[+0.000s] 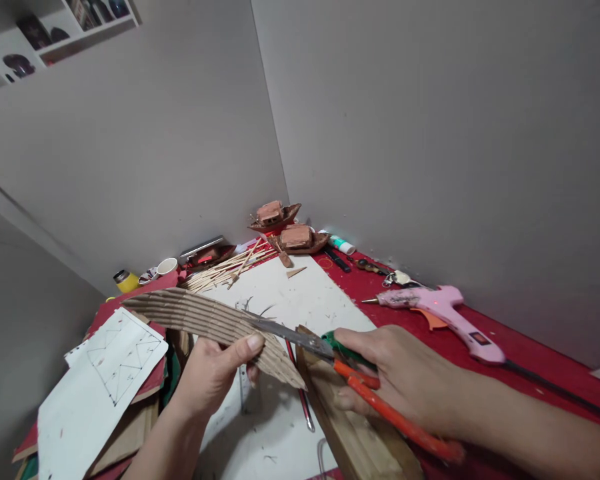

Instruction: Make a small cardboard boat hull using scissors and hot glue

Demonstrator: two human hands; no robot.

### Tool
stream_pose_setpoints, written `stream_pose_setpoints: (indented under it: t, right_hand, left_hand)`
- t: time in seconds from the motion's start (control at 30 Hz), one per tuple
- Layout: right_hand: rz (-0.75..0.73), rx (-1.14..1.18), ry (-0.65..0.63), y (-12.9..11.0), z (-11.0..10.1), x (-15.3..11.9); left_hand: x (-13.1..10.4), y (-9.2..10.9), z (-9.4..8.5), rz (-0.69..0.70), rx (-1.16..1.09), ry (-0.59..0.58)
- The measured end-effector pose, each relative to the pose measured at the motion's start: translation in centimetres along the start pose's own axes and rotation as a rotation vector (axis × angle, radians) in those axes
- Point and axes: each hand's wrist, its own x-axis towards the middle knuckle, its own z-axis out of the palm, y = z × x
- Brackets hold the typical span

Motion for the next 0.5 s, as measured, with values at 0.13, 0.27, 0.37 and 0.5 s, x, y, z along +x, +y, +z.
stream_pose_setpoints:
  t: [0.13,0.27,0.37,0.5]
  right_hand:
    - [0.032,0.092,-0.005,0.2,0.5,0.0]
    - [0.045,0.191,-0.003,0.4,0.8,0.1]
    - [0.057,0.301,0.048,0.6,0.8,0.2]
    - [0.108,0.504,0.192,0.4,0.3,0.2]
  left_hand:
    - [-0.1,-0.3,0.2,-0.018,-0.033,-0.003]
    - [0.0,-0.1,0.5,-0.023,-0.044,0.01]
    - [0.2,0.0,0.7,-0.02,-0.083,0.023]
    - [0.2,-0.5,1.2,-0.067,-0.17,-0.006]
